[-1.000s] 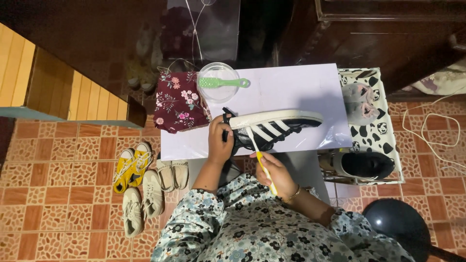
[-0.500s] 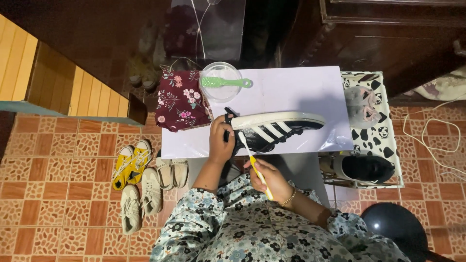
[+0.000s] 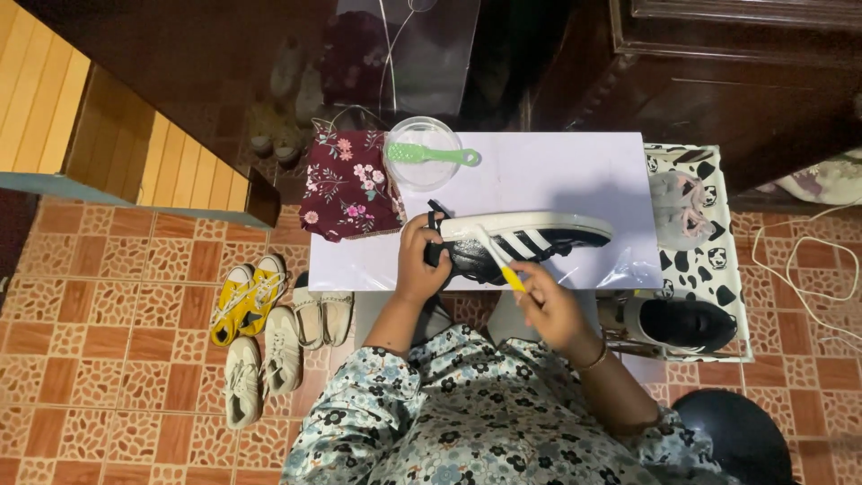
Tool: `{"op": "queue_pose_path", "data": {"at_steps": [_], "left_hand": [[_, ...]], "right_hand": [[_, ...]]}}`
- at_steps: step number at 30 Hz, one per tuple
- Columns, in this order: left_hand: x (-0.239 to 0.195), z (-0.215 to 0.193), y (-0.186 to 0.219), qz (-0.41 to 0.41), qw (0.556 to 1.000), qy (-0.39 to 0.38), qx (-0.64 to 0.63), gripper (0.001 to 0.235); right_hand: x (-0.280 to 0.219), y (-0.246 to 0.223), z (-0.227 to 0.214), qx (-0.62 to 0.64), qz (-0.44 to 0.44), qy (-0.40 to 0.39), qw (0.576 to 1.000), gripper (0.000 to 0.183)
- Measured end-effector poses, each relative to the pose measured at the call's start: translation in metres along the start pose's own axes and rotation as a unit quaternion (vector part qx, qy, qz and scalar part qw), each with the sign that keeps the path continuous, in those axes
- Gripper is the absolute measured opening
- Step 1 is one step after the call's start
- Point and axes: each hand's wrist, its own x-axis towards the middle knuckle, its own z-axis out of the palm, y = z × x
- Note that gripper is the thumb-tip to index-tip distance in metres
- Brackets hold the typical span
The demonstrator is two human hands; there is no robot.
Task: The person scrubs a black and white sneaker with a yellow toothbrush, working on the upper, sides, and sole. The shoe is held and rotated to access different areas while being cleaned.
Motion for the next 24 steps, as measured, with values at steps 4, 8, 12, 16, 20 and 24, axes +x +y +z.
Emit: {"op": "queue_pose_path", "data": {"at_steps": [4,8,12,16,20,24], "left_hand": [[0.001,-0.003,0.007,-0.006,1.000,0.005,-0.017,0.018],[0.004,-0.002,0.008,-0.006,1.000,0.022,-0.019,0.017],[0.002,-0.002,0.005,0.006,0.999,0.049,-0.007,0.019],[0.002,-0.001,0.004,0.007,0.997,0.081,0.002,0.021],[0.000,-0.006,0.000,-0.085,0.993,0.081,-0.023,0.022],[0.004,-0.008,-0.008,-0.143,0.982,0.089,-0.080,0.027]], "right_hand": [[0.012,0.000,0.002,-0.174,0.000,0.014,0.985,0.045],[0.007,-0.029,0.027,-0.228,-0.027,-0.028,0.973,0.039],[0.016,-0.039,0.012,-0.170,0.029,-0.003,0.985,0.039],[0.020,-0.048,0.012,-0.176,0.016,0.012,0.984,0.041],[0.017,-0.068,0.033,-0.233,0.036,-0.075,0.969,0.044],[0.028,-0.096,0.029,-0.215,0.047,-0.122,0.968,0.041]]}}
